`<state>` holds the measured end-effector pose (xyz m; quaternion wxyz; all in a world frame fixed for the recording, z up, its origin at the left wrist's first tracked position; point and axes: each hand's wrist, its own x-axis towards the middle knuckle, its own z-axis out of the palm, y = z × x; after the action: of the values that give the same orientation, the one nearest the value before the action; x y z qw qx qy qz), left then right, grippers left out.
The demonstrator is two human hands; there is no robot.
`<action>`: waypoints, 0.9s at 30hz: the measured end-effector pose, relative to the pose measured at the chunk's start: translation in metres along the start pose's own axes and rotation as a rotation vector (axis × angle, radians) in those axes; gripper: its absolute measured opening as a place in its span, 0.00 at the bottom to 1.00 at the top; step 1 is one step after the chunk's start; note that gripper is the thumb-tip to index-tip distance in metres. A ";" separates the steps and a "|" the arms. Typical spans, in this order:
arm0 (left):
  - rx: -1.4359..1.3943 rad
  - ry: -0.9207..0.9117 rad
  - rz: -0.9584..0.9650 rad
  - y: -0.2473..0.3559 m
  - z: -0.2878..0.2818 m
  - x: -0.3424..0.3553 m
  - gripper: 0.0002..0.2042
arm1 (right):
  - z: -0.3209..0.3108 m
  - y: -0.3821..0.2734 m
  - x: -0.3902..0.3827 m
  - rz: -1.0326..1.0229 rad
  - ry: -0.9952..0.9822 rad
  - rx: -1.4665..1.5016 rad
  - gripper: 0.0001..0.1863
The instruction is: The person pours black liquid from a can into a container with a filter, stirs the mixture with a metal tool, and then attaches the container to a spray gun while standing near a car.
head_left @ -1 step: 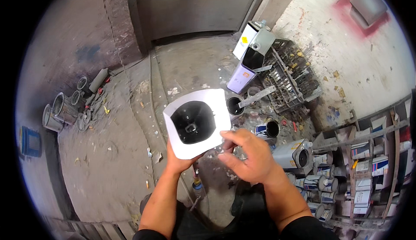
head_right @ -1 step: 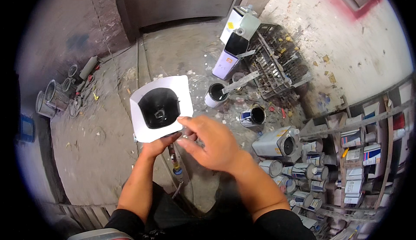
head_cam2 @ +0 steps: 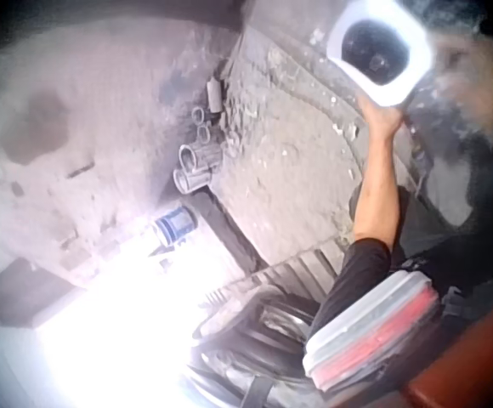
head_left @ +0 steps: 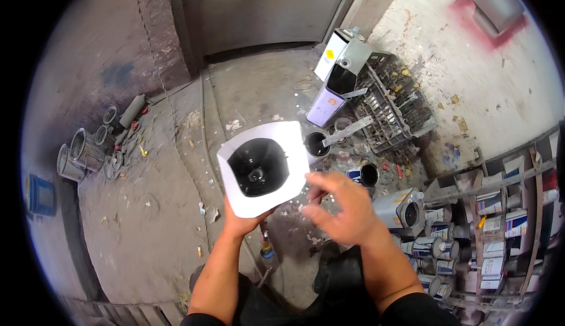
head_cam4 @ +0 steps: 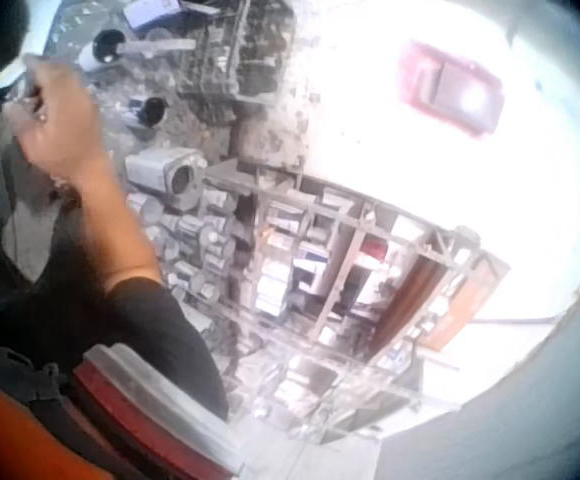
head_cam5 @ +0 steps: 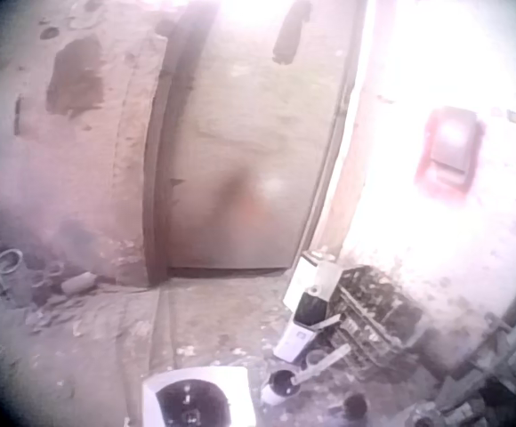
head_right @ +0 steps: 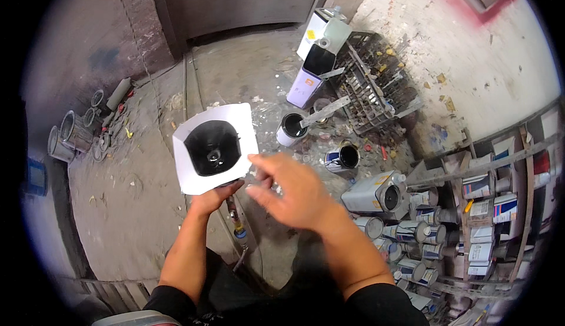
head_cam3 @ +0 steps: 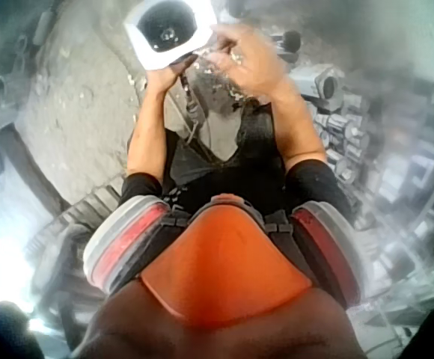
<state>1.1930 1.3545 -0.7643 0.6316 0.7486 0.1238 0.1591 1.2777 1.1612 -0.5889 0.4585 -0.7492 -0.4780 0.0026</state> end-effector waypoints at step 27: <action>0.267 0.346 -0.188 0.040 -0.032 -0.052 0.27 | 0.084 0.371 -0.046 0.823 0.122 -0.285 0.66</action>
<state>1.1323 1.3571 -0.7244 0.5083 0.7723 0.3194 0.2078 1.4809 1.1404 -0.9134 0.3386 -0.9318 -0.1072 0.0747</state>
